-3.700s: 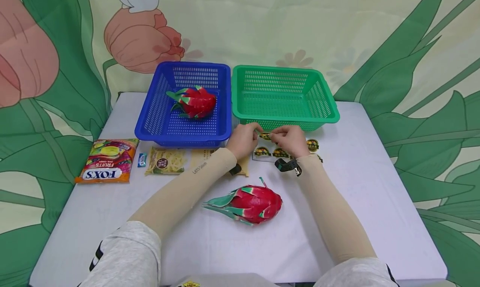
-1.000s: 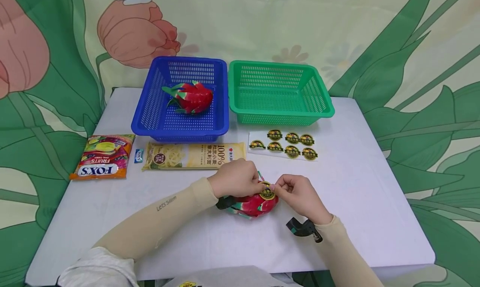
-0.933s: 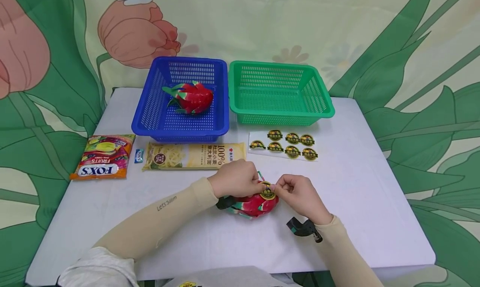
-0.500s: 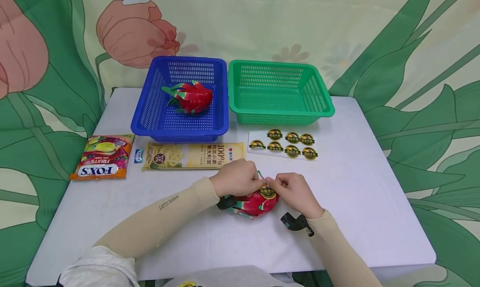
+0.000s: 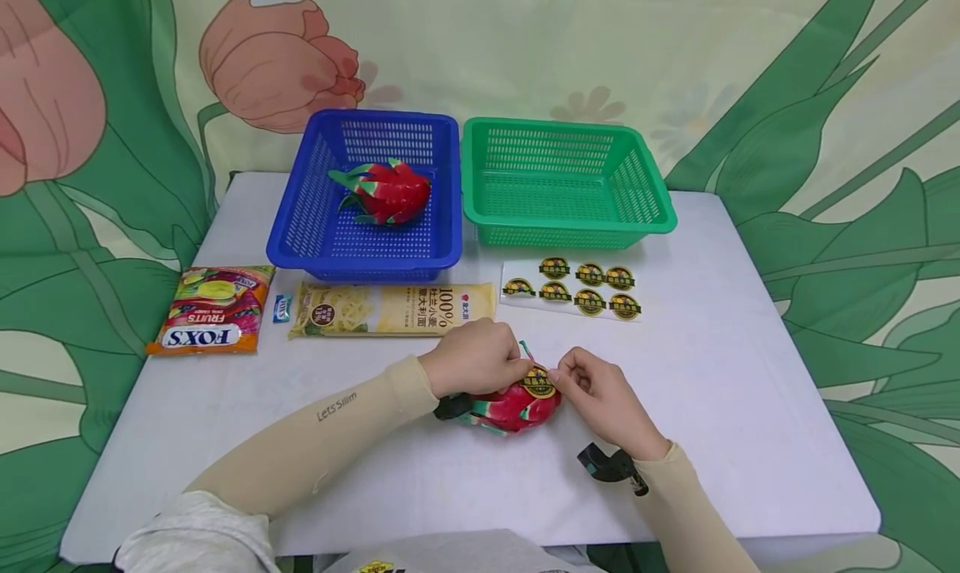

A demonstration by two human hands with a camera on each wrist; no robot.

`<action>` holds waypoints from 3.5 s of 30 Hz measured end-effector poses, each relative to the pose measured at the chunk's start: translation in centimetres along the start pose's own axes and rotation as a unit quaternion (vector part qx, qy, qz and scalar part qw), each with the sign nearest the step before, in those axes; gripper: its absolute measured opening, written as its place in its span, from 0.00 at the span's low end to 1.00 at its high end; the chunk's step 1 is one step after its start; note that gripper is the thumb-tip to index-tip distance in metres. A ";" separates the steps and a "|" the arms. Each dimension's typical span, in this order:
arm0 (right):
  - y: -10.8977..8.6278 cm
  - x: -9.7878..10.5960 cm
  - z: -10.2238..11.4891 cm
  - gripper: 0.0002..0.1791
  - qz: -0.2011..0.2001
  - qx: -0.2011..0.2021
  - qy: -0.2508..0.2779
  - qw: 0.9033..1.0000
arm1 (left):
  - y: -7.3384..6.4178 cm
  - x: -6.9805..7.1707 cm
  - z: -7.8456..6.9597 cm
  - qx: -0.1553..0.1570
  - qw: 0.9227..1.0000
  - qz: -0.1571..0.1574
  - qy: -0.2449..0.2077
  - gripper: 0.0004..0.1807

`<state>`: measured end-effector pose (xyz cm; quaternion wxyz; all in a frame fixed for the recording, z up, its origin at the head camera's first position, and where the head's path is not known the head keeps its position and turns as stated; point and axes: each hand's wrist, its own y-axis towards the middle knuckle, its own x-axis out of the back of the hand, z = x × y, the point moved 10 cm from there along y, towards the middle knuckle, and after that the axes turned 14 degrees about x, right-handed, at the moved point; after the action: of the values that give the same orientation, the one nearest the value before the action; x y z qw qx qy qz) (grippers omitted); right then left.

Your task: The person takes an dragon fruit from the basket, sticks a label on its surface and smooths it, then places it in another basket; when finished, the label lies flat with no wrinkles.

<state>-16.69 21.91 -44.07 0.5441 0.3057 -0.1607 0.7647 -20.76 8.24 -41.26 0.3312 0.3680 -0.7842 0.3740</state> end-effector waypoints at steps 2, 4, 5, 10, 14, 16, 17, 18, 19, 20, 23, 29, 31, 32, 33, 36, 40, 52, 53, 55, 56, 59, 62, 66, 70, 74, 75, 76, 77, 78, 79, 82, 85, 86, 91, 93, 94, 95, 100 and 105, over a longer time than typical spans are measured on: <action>-0.1 -0.1 0.1 0.12 -0.001 0.009 0.023 1.000 | -0.2 0.2 -0.1 -0.006 1.000 -0.007 0.005 0.32; -0.2 -0.2 0.2 0.13 -0.001 0.019 0.045 0.999 | -0.3 0.4 -0.3 -0.013 1.000 -0.012 0.010 0.34; -0.1 -0.3 0.2 0.14 -0.001 0.023 0.053 0.998 | -0.4 0.5 -0.4 -0.017 1.000 -0.014 0.014 0.34; -0.1 -0.3 -0.4 0.13 -0.011 0.036 0.082 0.996 | -0.6 0.6 -0.6 -0.030 0.999 -0.020 0.023 0.33; -0.1 -0.3 -0.9 0.11 -0.014 0.053 0.115 0.992 | -0.6 0.7 -0.7 -0.037 0.999 -0.024 0.020 0.31; 0.0 -0.3 -0.9 0.10 -0.014 0.063 0.129 0.990 | -0.6 0.8 -0.7 -0.040 0.999 -0.024 0.017 0.31; 0.0 -0.3 -0.9 0.09 -0.013 0.068 0.134 0.989 | -0.5 0.8 -0.6 -0.042 0.999 -0.024 0.016 0.31; 0.0 -0.4 -0.9 0.09 -0.012 0.070 0.139 0.988 | -0.5 0.9 -0.6 -0.043 0.999 -0.023 0.014 0.31; 0.1 -0.4 -0.9 0.08 -0.010 0.069 0.143 0.987 | -0.4 0.9 -0.6 -0.044 0.999 -0.021 0.013 0.31; 0.2 -0.4 -0.9 0.08 -0.009 0.067 0.146 0.987 | -0.3 0.8 -0.5 -0.046 0.999 -0.019 0.013 0.31; 0.7 -0.7 -1.0 0.06 -0.007 0.044 0.137 0.990 | -0.2 0.8 -0.5 -0.053 0.998 -0.013 0.011 0.32; 1.4 -1.3 -1.6 0.08 -0.032 -0.051 0.070 0.996 | 0.2 0.1 -0.5 -0.054 0.999 0.006 0.000 0.33; 1.4 -1.4 -1.6 0.12 -0.040 -0.069 0.044 0.996 | 0.2 -0.3 -0.5 -0.049 0.999 0.015 0.000 0.33; 1.4 -1.5 -1.6 0.14 -0.043 -0.074 0.035 0.996 | 0.2 -0.5 -0.4 -0.047 0.999 0.018 0.000 0.32; 1.3 -1.6 -1.5 0.15 -0.045 -0.075 0.032 0.996 | 0.2 -0.6 -0.4 -0.046 0.999 0.018 -0.001 0.32; 1.0 -1.5 -1.5 0.17 -0.055 -0.069 0.045 0.995 | 0.1 -0.8 -0.4 -0.045 0.999 0.020 -0.004 0.33; 0.2 -1.4 -1.7 0.15 -0.058 -0.039 0.086 0.994 | -0.1 -0.7 -0.3 -0.049 0.999 0.019 -0.013 0.34; -1.1 -1.8 -1.4 0.14 -0.032 0.081 0.180 0.980 | -0.6 -0.6 -0.4 -0.072 0.997 0.032 -0.022 0.32; -1.1 -1.9 -1.5 0.14 -0.028 0.087 0.192 0.977 | -0.6 -0.7 -0.5 -0.076 0.996 0.037 -0.028 0.32; -1.2 -2.1 -1.8 0.13 -0.023 0.098 0.219 0.970 | -0.5 -0.8 -0.5 -0.083 0.995 0.050 -0.039 0.31; -1.2 -2.2 -1.9 0.13 -0.022 0.100 0.234 0.967 | -0.5 -0.9 -0.5 -0.086 0.994 0.054 -0.041 0.31; -1.2 -2.3 -2.1 0.12 -0.022 0.106 0.261 0.959 | -0.5 -1.0 -0.5 -0.088 0.993 0.063 -0.045 0.30; -1.3 -2.3 -2.1 0.12 -0.027 0.105 0.267 0.958 | -0.5 -1.0 -0.4 -0.083 0.994 0.060 -0.042 0.29; -1.3 -2.0 -1.7 0.13 -0.032 0.110 0.240 0.964 | -0.5 -0.9 -0.4 -0.080 0.995 0.054 -0.034 0.30; -1.2 -0.9 -1.0 0.10 -0.057 0.105 0.173 0.978 | -0.6 -0.5 -0.6 -0.089 0.994 0.059 -0.029 0.30; -1.0 0.2 0.6 0.12 -0.077 0.117 0.072 0.987 | -0.2 1.0 -0.4 -0.093 0.994 0.043 -0.034 0.25; -1.0 0.2 1.2 0.15 -0.074 0.124 0.045 0.989 | 0.0 1.7 -0.2 -0.089 0.995 0.034 -0.035 0.24; -0.9 0.0 1.6 0.18 -0.065 0.127 0.023 0.990 | 0.2 2.4 0.0 -0.087 0.995 0.021 -0.036 0.22; -0.8 -0.2 2.1 0.21 -0.053 0.131 0.002 0.990 | 0.4 3.2 0.3 -0.082 0.996 0.006 -0.038 0.20; -0.8 -0.6 2.4 0.25 -0.040 0.130 -0.016 0.991 | 0.7 4.1 0.6 -0.078 0.996 -0.011 -0.041 0.19; -0.8 -0.9 2.6 0.30 -0.026 0.125 -0.031 0.991 | 1.1 5.0 0.9 -0.070 0.996 -0.026 -0.045 0.19; -0.7 -1.9 3.0 0.41 0.003 0.105 -0.064 0.992 | 2.2 7.9 2.2 -0.035 0.995 -0.065 -0.071 0.16; -0.6 -2.4 3.4 0.47 0.009 0.095 -0.083 0.992 | 3.4 10.8 3.5 0.008 0.991 -0.102 -0.088 0.14; -0.6 -2.5 3.6 0.47 0.009 0.098 -0.091 0.991 | 3.8 11.8 3.9 0.021 0.989 -0.114 -0.090 0.13; -0.5 -3.1 4.5 0.47 0.003 0.118 -0.121 0.986 | 6.3 15.2 6.0 0.083 0.980 -0.144 -0.106 0.15; -0.5 -3.3 4.8 0.47 0.001 0.128 -0.129 0.983 | 7.5 16.0 6.9 0.105 0.977 -0.145 -0.116 0.17; -0.4 -3.4 4.9 0.48 0.001 0.133 -0.133 0.982 | 8.1 16.3 7.3 0.115 0.976 -0.144 -0.117 0.19; -0.4 -3.6 5.1 0.48 0.002 0.141 -0.136 0.981 | 8.6 16.5 7.7 0.125 0.975 -0.146 -0.115 0.21; -0.1 -4.2 5.7 0.53 0.007 0.155 -0.148 0.977 | 10.8 17.1 8.9 0.161 0.972 -0.145 -0.094 0.29; 0.0 -4.6 5.4 0.60 0.014 0.125 -0.141 0.982 | 12.2 17.6 8.9 0.175 0.968 -0.170 -0.063 0.22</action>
<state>-14.11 15.43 -42.90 0.4627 0.4738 -0.1426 0.7356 -41.99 0.55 -35.96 0.2701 0.5709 -0.6518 0.4199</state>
